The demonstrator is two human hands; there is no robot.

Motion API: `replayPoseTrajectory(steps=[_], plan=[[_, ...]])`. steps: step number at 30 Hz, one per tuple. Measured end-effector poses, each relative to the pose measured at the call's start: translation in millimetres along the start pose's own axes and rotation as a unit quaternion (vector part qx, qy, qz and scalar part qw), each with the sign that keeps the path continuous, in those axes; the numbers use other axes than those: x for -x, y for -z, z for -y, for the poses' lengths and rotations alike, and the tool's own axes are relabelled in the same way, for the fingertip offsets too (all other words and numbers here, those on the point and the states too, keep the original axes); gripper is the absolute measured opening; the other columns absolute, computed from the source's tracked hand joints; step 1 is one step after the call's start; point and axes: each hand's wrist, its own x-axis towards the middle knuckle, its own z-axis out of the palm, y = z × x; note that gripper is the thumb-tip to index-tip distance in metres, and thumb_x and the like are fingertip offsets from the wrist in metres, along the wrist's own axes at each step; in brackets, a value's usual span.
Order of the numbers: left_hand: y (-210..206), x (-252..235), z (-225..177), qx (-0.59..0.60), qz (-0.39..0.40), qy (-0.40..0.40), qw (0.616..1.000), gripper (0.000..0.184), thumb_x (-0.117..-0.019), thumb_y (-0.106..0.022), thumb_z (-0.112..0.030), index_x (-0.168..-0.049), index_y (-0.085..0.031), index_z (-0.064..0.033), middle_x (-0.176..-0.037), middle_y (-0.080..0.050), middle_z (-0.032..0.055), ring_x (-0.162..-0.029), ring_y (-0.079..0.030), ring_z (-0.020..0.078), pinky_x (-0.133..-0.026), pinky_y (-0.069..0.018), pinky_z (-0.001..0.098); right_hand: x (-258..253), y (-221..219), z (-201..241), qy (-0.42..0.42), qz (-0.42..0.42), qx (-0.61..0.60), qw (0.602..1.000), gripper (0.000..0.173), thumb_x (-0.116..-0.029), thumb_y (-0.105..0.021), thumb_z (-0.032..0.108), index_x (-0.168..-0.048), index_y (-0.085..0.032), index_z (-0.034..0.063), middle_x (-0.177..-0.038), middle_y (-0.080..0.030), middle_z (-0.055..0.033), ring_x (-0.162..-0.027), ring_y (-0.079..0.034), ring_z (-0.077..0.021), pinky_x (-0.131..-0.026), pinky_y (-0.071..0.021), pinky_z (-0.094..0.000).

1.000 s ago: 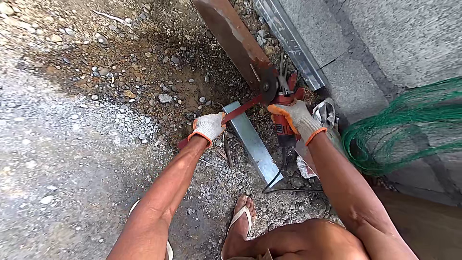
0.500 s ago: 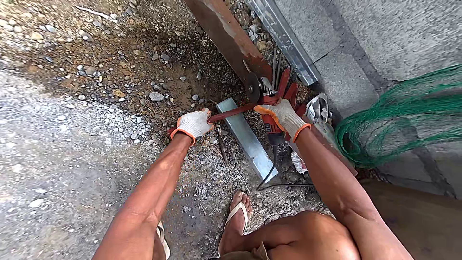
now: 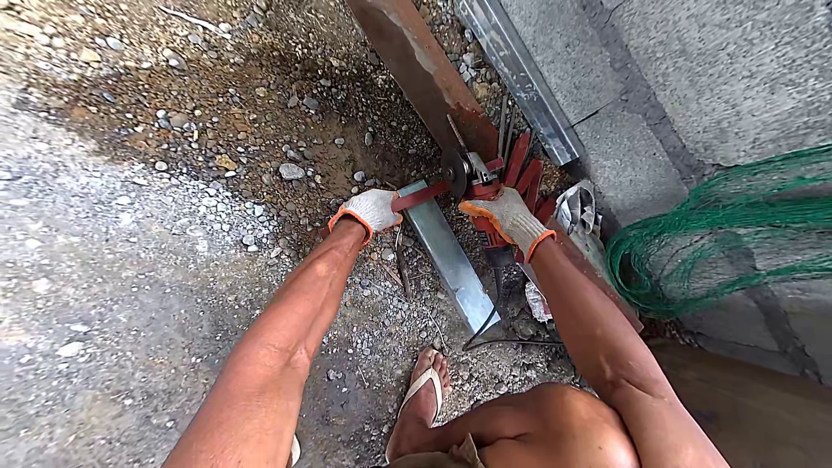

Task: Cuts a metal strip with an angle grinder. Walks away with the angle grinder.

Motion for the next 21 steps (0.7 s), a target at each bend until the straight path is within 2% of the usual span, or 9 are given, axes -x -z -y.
replayPoseTrajectory(steps=[3,7,11,14,16,21], plan=[[-5.7,-6.9,3.4,0.053,0.019,0.002,0.998,0.038,-0.0941,-0.071,-0.042,-0.116,-0.070,-0.0113,-0.102,-0.073,0.0174,-0.090,-0.072,0.0363,-0.081,-0.0565,0.0648,-4.3,-0.5,-1.1,-0.002,0.001,0.037,0.999,0.066,-0.0697,-0.089,0.054,-0.116,-0.069,0.0111,-0.095,-0.074,-0.0086,-0.081,-0.072,-0.0221,-0.072,-0.0604,-0.0470],[-7.7,-14.0,5.6,0.082,0.047,0.005,0.996,0.043,-0.0961,-0.070,-0.042,-0.126,-0.067,-0.0111,-0.103,-0.072,0.0186,-0.085,-0.072,0.0353,-0.078,-0.0587,0.0612,-5.9,-0.4,-1.7,0.000,0.012,0.029,1.000,0.066,-0.0699,-0.091,0.049,-0.119,-0.068,0.0112,-0.098,-0.074,-0.0082,-0.084,-0.072,-0.0220,-0.075,-0.0607,-0.0470],[-0.7,-13.6,-5.0,-0.005,0.017,0.011,1.000,0.039,-0.0953,-0.068,-0.044,-0.117,-0.070,-0.0115,-0.109,-0.072,0.0182,-0.104,-0.070,0.0397,-0.085,-0.0528,0.0692,-17.0,-3.1,-2.1,0.000,0.009,0.025,1.000,0.066,-0.0677,-0.093,0.047,-0.117,-0.068,0.0109,-0.096,-0.075,-0.0073,-0.084,-0.073,-0.0202,-0.077,-0.0624,-0.0447],[-1.9,-10.6,-7.5,-0.010,0.010,0.027,1.000,0.039,-0.0957,-0.067,-0.043,-0.119,-0.069,-0.0128,-0.113,-0.072,0.0183,-0.108,-0.069,0.0415,-0.086,-0.0517,0.0712,-17.7,-3.3,0.8,-0.003,0.007,0.026,1.000,0.066,-0.0674,-0.092,0.047,-0.117,-0.068,0.0110,-0.096,-0.074,-0.0071,-0.083,-0.073,-0.0198,-0.075,-0.0612,-0.0442],[-2.1,-10.9,-7.6,-0.008,0.018,0.033,0.999,0.039,-0.0951,-0.067,-0.042,-0.120,-0.069,-0.0124,-0.113,-0.072,0.0186,-0.108,-0.069,0.0413,-0.086,-0.0519,0.0704,-25.2,-5.2,-2.5,0.004,0.014,0.013,1.000,0.065,-0.0690,-0.093,0.045,-0.118,-0.068,0.0091,-0.097,-0.076,-0.0080,-0.085,-0.074,-0.0206,-0.079,-0.0638,-0.0441],[-0.3,-19.9,-7.4,-0.006,0.035,0.029,0.999,0.040,-0.0933,-0.069,-0.041,-0.121,-0.069,-0.0115,-0.113,-0.072,0.0194,-0.108,-0.069,0.0412,-0.086,-0.0518,0.0709,-23.4,-7.1,1.1,-0.007,0.003,0.034,0.999,0.069,-0.0669,-0.094,0.045,-0.118,-0.067,0.0078,-0.097,-0.075,-0.0097,-0.086,-0.074,-0.0219,-0.079,-0.0627,-0.0458]])
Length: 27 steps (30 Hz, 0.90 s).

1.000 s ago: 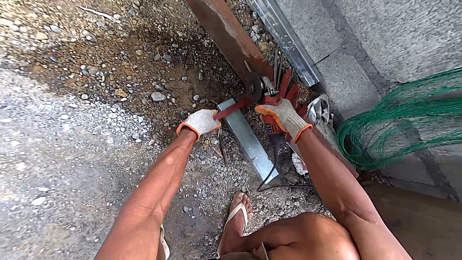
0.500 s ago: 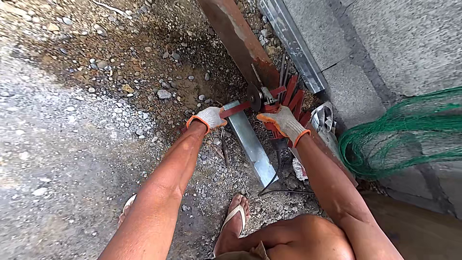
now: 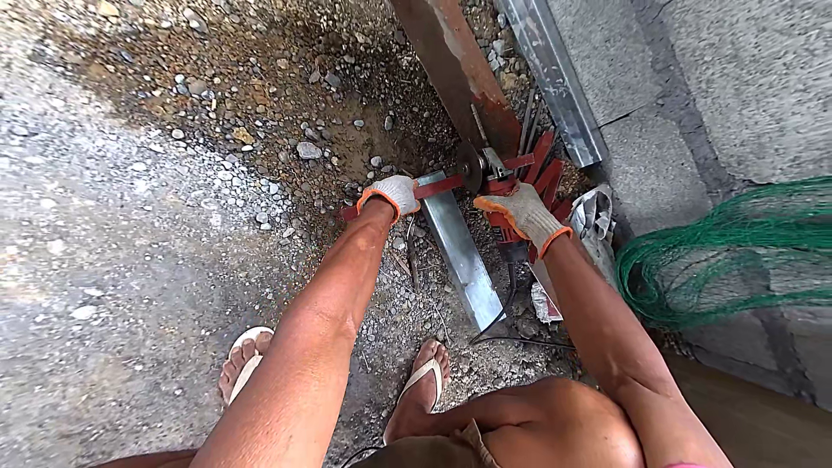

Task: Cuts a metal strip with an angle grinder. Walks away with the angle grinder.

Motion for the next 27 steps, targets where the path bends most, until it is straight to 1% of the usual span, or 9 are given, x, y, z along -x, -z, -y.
replayPoseTrajectory(steps=[5,8,11,14,18,20,23,24,27], plan=[[0.4,-1.4,-1.3,0.039,0.017,0.014,0.999,0.042,-0.0934,-0.071,-0.039,-0.119,-0.069,-0.0059,-0.108,-0.072,0.0203,-0.101,-0.071,0.0389,-0.087,-0.0540,0.0669,0.2,-0.8,-0.3,-0.001,0.005,0.010,1.000,0.067,-0.0683,-0.093,0.045,-0.117,-0.067,0.0082,-0.097,-0.074,-0.0090,-0.085,-0.073,-0.0212,-0.078,-0.0617,-0.0448],[-0.5,-1.2,-1.2,0.046,0.019,0.019,0.999,0.040,-0.0930,-0.070,-0.038,-0.115,-0.069,-0.0043,-0.105,-0.073,0.0204,-0.098,-0.071,0.0391,-0.085,-0.0543,0.0663,-0.7,-0.9,-1.3,0.000,0.006,0.008,1.000,0.066,-0.0674,-0.093,0.045,-0.116,-0.067,0.0084,-0.097,-0.075,-0.0086,-0.085,-0.074,-0.0209,-0.079,-0.0631,-0.0447],[-0.1,-1.5,-1.7,0.042,0.021,0.024,0.999,0.040,-0.0933,-0.070,-0.038,-0.115,-0.070,-0.0045,-0.106,-0.072,0.0212,-0.099,-0.071,0.0399,-0.084,-0.0539,0.0676,1.3,-0.6,1.4,-0.003,0.006,0.036,0.999,0.068,-0.0673,-0.093,0.049,-0.116,-0.068,0.0087,-0.097,-0.074,-0.0090,-0.088,-0.072,-0.0217,-0.080,-0.0602,-0.0475],[1.2,2.3,-3.9,0.037,0.015,0.029,0.999,0.039,-0.0933,-0.069,-0.039,-0.111,-0.070,-0.0037,-0.105,-0.072,0.0217,-0.099,-0.071,0.0403,-0.083,-0.0537,0.0676,-0.7,-2.4,-0.6,-0.006,0.007,0.040,0.999,0.068,-0.0671,-0.093,0.048,-0.115,-0.067,0.0086,-0.096,-0.074,-0.0091,-0.086,-0.073,-0.0216,-0.079,-0.0613,-0.0472],[5.3,8.3,-8.2,0.031,0.016,0.037,0.999,0.041,-0.0947,-0.068,-0.039,-0.111,-0.069,-0.0018,-0.107,-0.072,0.0231,-0.102,-0.070,0.0418,-0.084,-0.0528,0.0689,-4.5,-1.6,-2.2,-0.007,0.005,0.038,0.999,0.070,-0.0672,-0.093,0.048,-0.118,-0.066,0.0088,-0.097,-0.074,-0.0099,-0.086,-0.073,-0.0227,-0.078,-0.0614,-0.0482],[3.1,5.6,-6.5,0.027,0.014,0.038,0.999,0.041,-0.0938,-0.068,-0.040,-0.110,-0.070,-0.0027,-0.106,-0.072,0.0225,-0.101,-0.070,0.0417,-0.083,-0.0532,0.0693,-4.0,-0.2,-1.9,0.000,0.010,0.026,1.000,0.069,-0.0673,-0.093,0.047,-0.119,-0.067,0.0100,-0.098,-0.074,-0.0090,-0.087,-0.073,-0.0220,-0.080,-0.0622,-0.0472],[-0.7,0.2,-2.1,0.033,0.016,0.030,0.999,0.041,-0.0926,-0.069,-0.040,-0.108,-0.069,-0.0022,-0.103,-0.072,0.0218,-0.097,-0.071,0.0406,-0.081,-0.0539,0.0680,-5.8,2.2,-5.2,0.007,0.010,0.003,1.000,0.064,-0.0684,-0.093,0.044,-0.116,-0.068,0.0093,-0.096,-0.075,-0.0083,-0.084,-0.074,-0.0211,-0.078,-0.0635,-0.0453],[-2.6,-0.9,1.2,0.040,0.015,0.026,0.999,0.042,-0.0924,-0.069,-0.041,-0.109,-0.069,-0.0024,-0.101,-0.072,0.0213,-0.093,-0.071,0.0396,-0.080,-0.0546,0.0668,-5.2,3.4,-4.8,0.009,0.008,0.002,1.000,0.063,-0.0688,-0.093,0.044,-0.115,-0.068,0.0093,-0.096,-0.075,-0.0081,-0.084,-0.074,-0.0210,-0.078,-0.0628,-0.0454],[-12.0,-0.2,10.5,0.063,0.014,0.018,0.998,0.046,-0.0943,-0.068,-0.043,-0.119,-0.068,-0.0041,-0.102,-0.072,0.0202,-0.088,-0.073,0.0370,-0.078,-0.0577,0.0630,-4.5,7.7,-7.7,0.007,0.003,0.001,1.000,0.065,-0.0683,-0.093,0.046,-0.116,-0.068,0.0089,-0.096,-0.075,-0.0079,-0.086,-0.074,-0.0207,-0.080,-0.0626,-0.0452]])
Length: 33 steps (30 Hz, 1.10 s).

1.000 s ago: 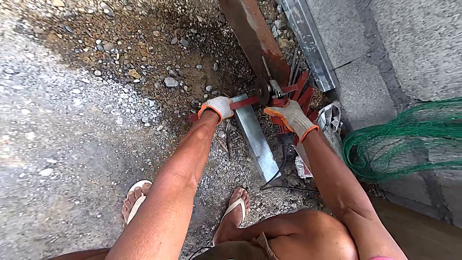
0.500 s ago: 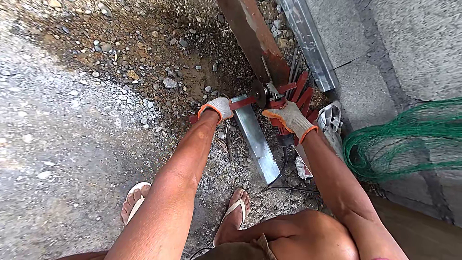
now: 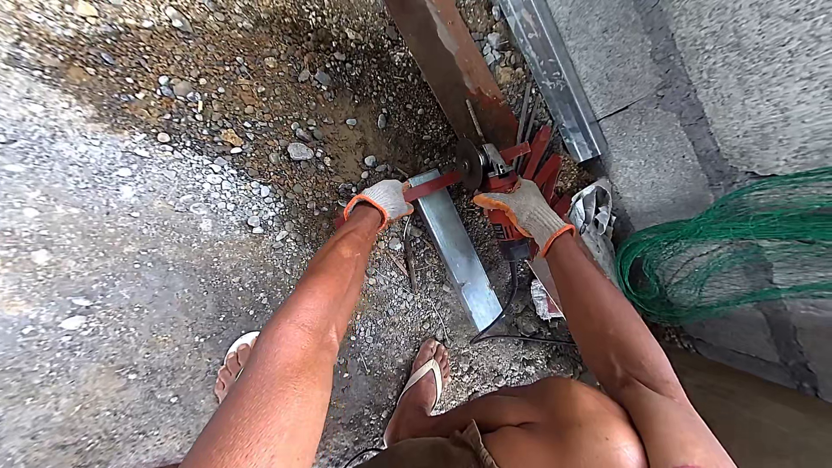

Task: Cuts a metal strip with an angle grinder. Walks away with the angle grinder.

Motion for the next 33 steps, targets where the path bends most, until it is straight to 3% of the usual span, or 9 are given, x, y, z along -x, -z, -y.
replayPoseTrajectory(steps=[4,7,10,13,15,18,25,33], plan=[[-0.4,4.8,10.2,-0.014,-0.026,-0.016,0.999,0.047,-0.0949,-0.068,-0.044,-0.128,-0.067,-0.0095,-0.110,-0.072,0.0198,-0.098,-0.072,0.0392,-0.084,-0.0557,0.0667,2.1,-2.2,-0.2,0.009,0.000,-0.022,1.000,0.064,-0.0678,-0.094,0.044,-0.115,-0.068,0.0089,-0.095,-0.075,-0.0075,-0.083,-0.074,-0.0196,-0.077,-0.0640,-0.0429],[-2.9,11.3,26.4,-0.065,-0.068,-0.029,0.995,0.055,-0.0921,-0.070,-0.051,-0.140,-0.060,-0.0258,-0.114,-0.073,0.0174,-0.105,-0.070,0.0419,-0.085,-0.0528,0.0715,7.0,2.6,-2.3,0.013,0.007,-0.064,0.998,0.064,-0.0691,-0.094,0.038,-0.118,-0.067,0.0079,-0.095,-0.076,-0.0076,-0.083,-0.075,-0.0192,-0.077,-0.0649,-0.0403],[-8.8,15.2,26.9,-0.124,-0.125,-0.006,0.984,0.072,-0.0839,-0.076,-0.053,-0.145,-0.055,-0.0204,-0.110,-0.072,0.0214,-0.100,-0.069,0.0462,-0.078,-0.0534,0.0706,7.1,5.7,0.6,0.016,0.002,-0.076,0.997,0.063,-0.0691,-0.094,0.036,-0.118,-0.066,0.0073,-0.095,-0.076,-0.0078,-0.082,-0.076,-0.0198,-0.077,-0.0652,-0.0399],[-19.5,10.3,11.0,-0.121,-0.154,0.008,0.981,0.080,-0.0896,-0.072,-0.042,-0.158,-0.039,-0.0163,-0.113,-0.071,0.0251,-0.099,-0.069,0.0493,-0.076,-0.0531,0.0703,5.9,4.2,1.5,0.017,-0.008,-0.060,0.998,0.063,-0.0681,-0.094,0.038,-0.116,-0.067,0.0082,-0.094,-0.076,-0.0072,-0.083,-0.075,-0.0192,-0.077,-0.0646,-0.0406],[-21.5,8.8,11.7,-0.118,-0.156,0.001,0.981,0.069,-0.0939,-0.066,-0.041,-0.156,-0.043,-0.0206,-0.110,-0.072,0.0234,-0.097,-0.070,0.0476,-0.075,-0.0538,0.0688,4.1,0.6,2.3,0.021,0.000,-0.053,0.998,0.062,-0.0688,-0.094,0.039,-0.116,-0.067,0.0083,-0.095,-0.076,-0.0075,-0.083,-0.075,-0.0199,-0.077,-0.0650,-0.0419],[-11.1,16.2,2.7,-0.133,-0.113,0.000,0.985,0.057,-0.0955,-0.065,-0.036,-0.147,-0.051,-0.0164,-0.101,-0.071,0.0242,-0.093,-0.070,0.0479,-0.073,-0.0536,0.0675,6.0,-0.5,4.7,0.017,0.007,-0.020,1.000,0.063,-0.0686,-0.092,0.044,-0.115,-0.068,0.0107,-0.095,-0.076,-0.0063,-0.083,-0.075,-0.0190,-0.077,-0.0643,-0.0432],[0.2,17.8,-20.1,-0.083,-0.095,0.022,0.992,0.047,-0.0932,-0.067,-0.042,-0.124,-0.063,-0.0073,-0.106,-0.071,0.0237,-0.100,-0.069,0.0469,-0.077,-0.0535,0.0691,1.5,-3.5,10.7,0.000,-0.005,0.013,1.000,0.068,-0.0664,-0.092,0.050,-0.116,-0.067,0.0107,-0.095,-0.075,-0.0069,-0.084,-0.074,-0.0194,-0.078,-0.0632,-0.0452],[4.6,16.6,-31.2,-0.094,-0.075,0.037,0.992,0.042,-0.0933,-0.067,-0.034,-0.126,-0.062,-0.0077,-0.111,-0.070,0.0242,-0.103,-0.069,0.0463,-0.078,-0.0536,0.0692,-3.1,-6.4,9.2,-0.004,-0.001,0.014,1.000,0.065,-0.0679,-0.092,0.048,-0.116,-0.067,0.0111,-0.096,-0.075,-0.0065,-0.085,-0.074,-0.0185,-0.078,-0.0634,-0.0440]])
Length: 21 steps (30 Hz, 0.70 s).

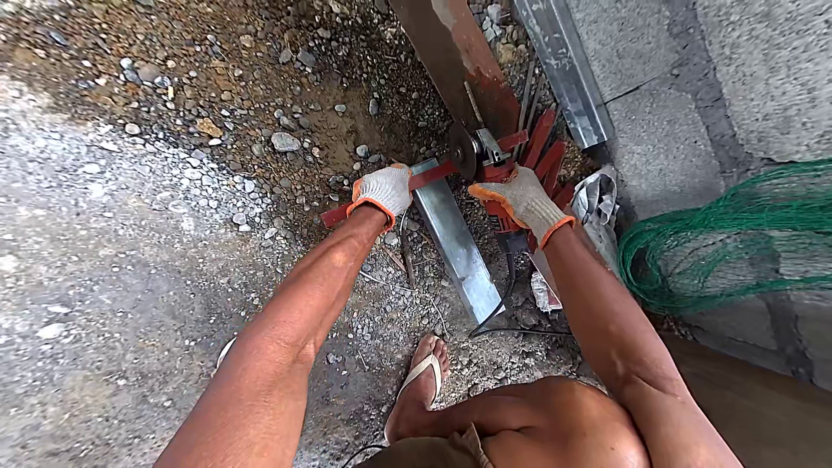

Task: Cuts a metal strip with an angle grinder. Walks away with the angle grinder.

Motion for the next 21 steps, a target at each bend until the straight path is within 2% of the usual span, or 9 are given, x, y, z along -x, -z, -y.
replayPoseTrajectory(steps=[14,21], plan=[[-3.7,-3.4,1.8,0.003,-0.008,-0.004,1.000,0.041,-0.0920,-0.068,-0.030,-0.125,-0.062,-0.0070,-0.110,-0.070,0.0240,-0.102,-0.069,0.0457,-0.078,-0.0541,0.0689,-4.4,-0.3,-6.2,-0.003,0.010,0.017,1.000,0.068,-0.0670,-0.092,0.050,-0.116,-0.068,0.0096,-0.097,-0.074,-0.0081,-0.087,-0.074,-0.0207,-0.080,-0.0625,-0.0460],[-4.4,-1.3,-0.8,0.013,-0.014,0.005,1.000,0.040,-0.0917,-0.068,-0.028,-0.126,-0.063,-0.0082,-0.112,-0.070,0.0236,-0.103,-0.069,0.0460,-0.079,-0.0543,0.0685,-4.6,-0.5,-2.0,-0.008,-0.003,0.052,0.999,0.069,-0.0673,-0.092,0.051,-0.115,-0.068,0.0080,-0.097,-0.073,-0.0103,-0.088,-0.071,-0.0230,-0.081,-0.0592,-0.0508]])
